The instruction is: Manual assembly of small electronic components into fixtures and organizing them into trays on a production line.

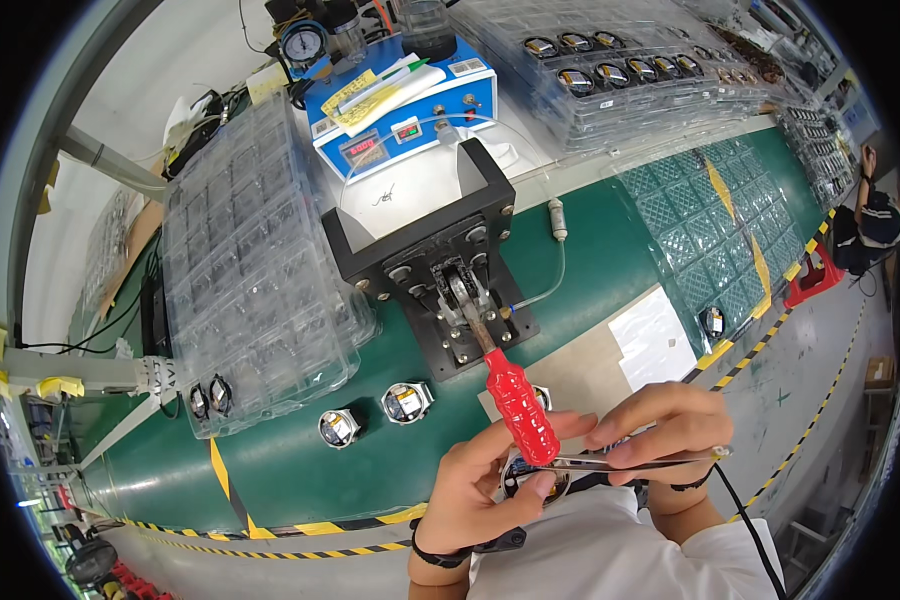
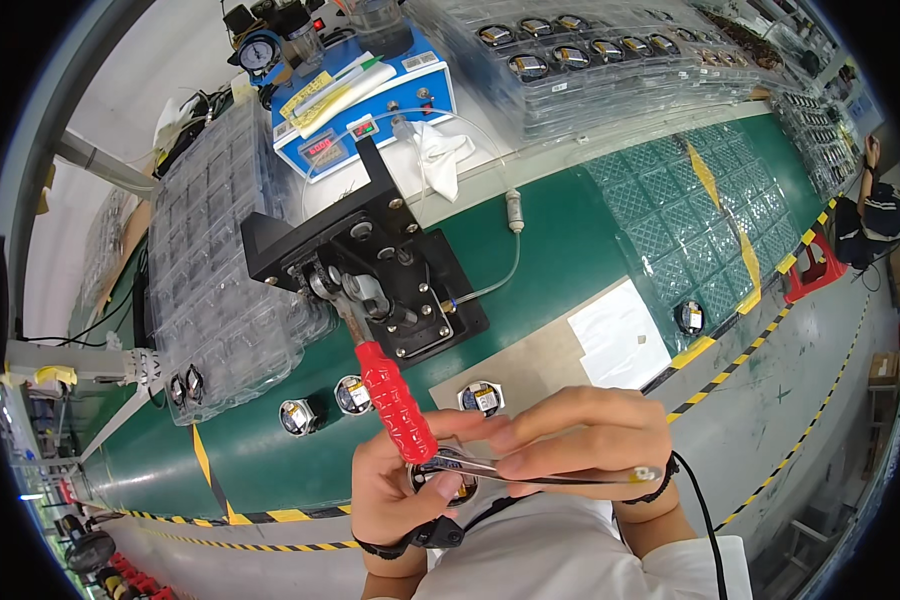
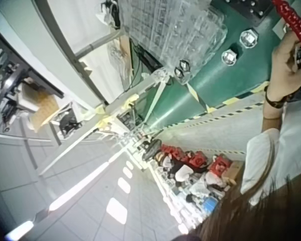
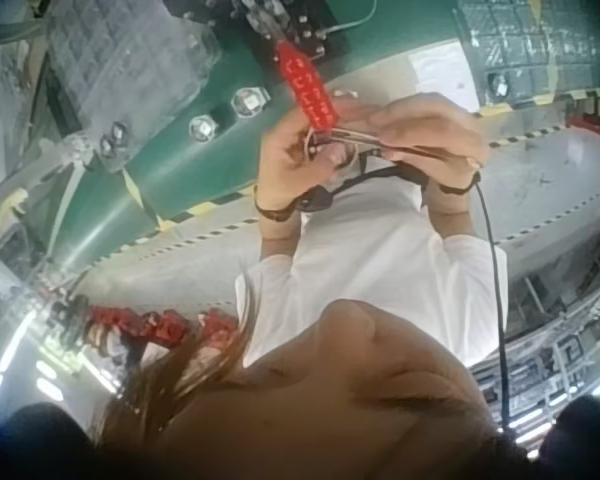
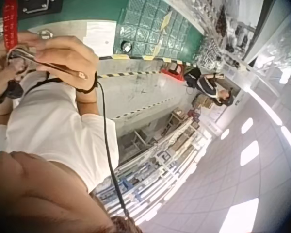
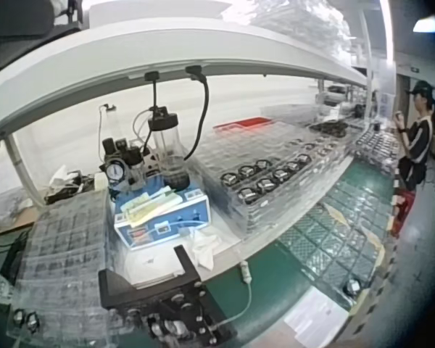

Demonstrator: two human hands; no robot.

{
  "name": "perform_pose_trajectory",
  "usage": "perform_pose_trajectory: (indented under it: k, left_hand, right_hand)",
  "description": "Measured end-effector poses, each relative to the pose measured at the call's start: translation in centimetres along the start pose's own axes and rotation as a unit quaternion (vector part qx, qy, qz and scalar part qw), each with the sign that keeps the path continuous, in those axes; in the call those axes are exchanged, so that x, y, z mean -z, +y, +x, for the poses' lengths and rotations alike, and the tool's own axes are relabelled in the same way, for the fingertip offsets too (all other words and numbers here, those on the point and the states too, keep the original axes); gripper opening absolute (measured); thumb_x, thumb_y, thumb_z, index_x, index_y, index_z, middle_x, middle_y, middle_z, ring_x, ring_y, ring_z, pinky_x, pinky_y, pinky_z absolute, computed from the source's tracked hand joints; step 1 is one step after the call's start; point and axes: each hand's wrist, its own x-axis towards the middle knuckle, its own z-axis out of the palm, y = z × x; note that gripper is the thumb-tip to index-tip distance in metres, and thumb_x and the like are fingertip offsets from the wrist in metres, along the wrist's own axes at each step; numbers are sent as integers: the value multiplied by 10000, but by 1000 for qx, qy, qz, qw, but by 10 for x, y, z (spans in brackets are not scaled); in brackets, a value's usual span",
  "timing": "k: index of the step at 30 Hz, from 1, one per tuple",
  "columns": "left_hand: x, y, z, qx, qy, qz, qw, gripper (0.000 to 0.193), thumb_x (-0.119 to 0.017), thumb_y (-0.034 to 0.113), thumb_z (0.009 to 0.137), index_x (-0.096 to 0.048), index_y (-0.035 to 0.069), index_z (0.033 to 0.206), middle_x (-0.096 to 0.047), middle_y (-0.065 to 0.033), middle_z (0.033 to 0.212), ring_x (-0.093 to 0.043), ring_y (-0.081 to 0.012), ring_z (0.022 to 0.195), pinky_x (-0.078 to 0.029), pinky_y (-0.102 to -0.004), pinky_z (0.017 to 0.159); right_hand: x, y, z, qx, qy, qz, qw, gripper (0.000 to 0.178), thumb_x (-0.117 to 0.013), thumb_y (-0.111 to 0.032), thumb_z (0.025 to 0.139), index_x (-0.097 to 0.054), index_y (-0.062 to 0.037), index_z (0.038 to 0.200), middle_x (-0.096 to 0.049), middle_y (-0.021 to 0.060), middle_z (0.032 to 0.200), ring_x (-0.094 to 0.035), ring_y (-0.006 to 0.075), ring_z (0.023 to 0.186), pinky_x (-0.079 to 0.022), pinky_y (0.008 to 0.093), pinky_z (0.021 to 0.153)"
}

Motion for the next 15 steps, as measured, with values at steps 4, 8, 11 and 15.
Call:
perform_pose_trajectory:
  k: [4, 8, 11, 15]
  left_hand:
    - [3, -10, -1, -41, -16, 10, 999, 419, -552, -88, 730, -548, -141, 1146, -618, -271, 1104, -640, -282, 985, -520, -318, 824]
    - [5, -9, 0, -47, -22, 34, 998, 437, -556, -88, 732, -542, -136, 1166, -618, -272, 1104, -634, -292, 1011, -510, -318, 844]
    - [4, -6, 1, -34, -25, 45, 998, 438, -564, -87, 732, -543, -135, 1167, -624, -268, 1092, -620, -299, 1046, -487, -338, 892]
    - [4, -7, 1, -38, -26, 51, 998, 444, -564, -94, 723, -545, -138, 1164, -619, -266, 1108, -608, -297, 1070, -474, -344, 912]
  right_hand:
    - [-5, -3, 0, -1, -19, -30, 999, 105, -773, -80, 696, -692, -22, 730, -683, 145, 786, -684, 227, 643, -574, 271, 573]
    - [-5, -1, -3, 0, -29, -41, 999, 99, -763, -85, 709, -689, -29, 745, -693, 140, 785, -696, 223, 660, -575, 261, 578]
    - [-5, -1, -4, 1, -17, -39, 999, 82, -750, -81, 722, -686, -37, 747, -691, 135, 781, -698, 225, 665, -577, 266, 580]
    - [-3, -2, -4, 3, -24, -41, 999, 90, -749, -65, 721, -667, -35, 742, -692, 130, 774, -696, 222, 657, -578, 279, 586]
